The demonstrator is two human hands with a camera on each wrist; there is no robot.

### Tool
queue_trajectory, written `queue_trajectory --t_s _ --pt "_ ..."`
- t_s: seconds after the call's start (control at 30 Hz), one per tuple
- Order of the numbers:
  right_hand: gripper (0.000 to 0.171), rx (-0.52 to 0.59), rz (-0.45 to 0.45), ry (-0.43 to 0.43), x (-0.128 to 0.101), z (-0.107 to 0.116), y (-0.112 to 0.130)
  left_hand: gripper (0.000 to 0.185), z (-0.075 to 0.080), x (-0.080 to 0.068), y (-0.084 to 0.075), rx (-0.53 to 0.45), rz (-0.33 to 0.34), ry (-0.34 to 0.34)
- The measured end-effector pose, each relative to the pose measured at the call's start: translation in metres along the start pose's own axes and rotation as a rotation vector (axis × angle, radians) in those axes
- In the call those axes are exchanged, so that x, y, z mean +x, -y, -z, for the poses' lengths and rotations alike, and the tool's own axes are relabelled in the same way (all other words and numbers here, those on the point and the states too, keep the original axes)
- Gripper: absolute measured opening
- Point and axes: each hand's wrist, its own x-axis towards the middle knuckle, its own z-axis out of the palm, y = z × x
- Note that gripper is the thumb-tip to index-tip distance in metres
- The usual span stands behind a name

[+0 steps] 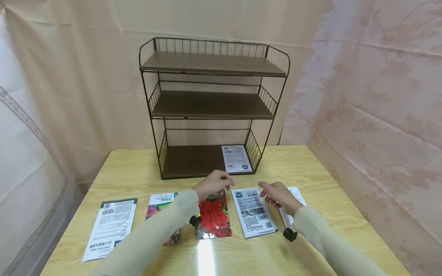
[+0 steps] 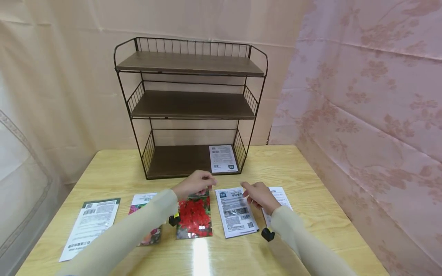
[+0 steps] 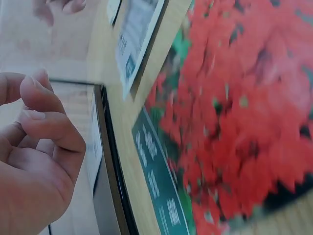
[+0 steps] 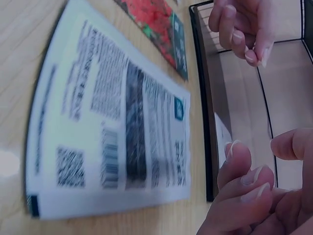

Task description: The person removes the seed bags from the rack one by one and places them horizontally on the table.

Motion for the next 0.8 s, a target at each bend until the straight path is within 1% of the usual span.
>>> queue_trajectory --t_s 0.13,0.3,0.43,0.6,0.8 --pt "0.064 0.003 0.017 0.001 0.007 -0.007 0.010 0.030 0.018 0.002 0.006 -0.004 0.017 -0.060" --pt "0.063 0.011 -0.002 0.014 0.016 -0.018 0.017 0.032 0.030 0.002 0.018 -0.004 0.061 -0.115" --pt "0.060 0.012 0.002 0.006 0.023 -0.024 0.022 0.030 0.034 0.005 0.023 -0.015 0.086 -0.150" --pt "0.057 0.025 -0.004 -0.007 0.033 -0.029 0.023 0.029 0.035 0.011 0.025 -0.010 0.100 -0.159" --pt "0.056 0.087 -0.023 -0.017 0.048 -0.029 0.025 0.026 0.034 0.019 0.022 -0.015 0.130 -0.178"
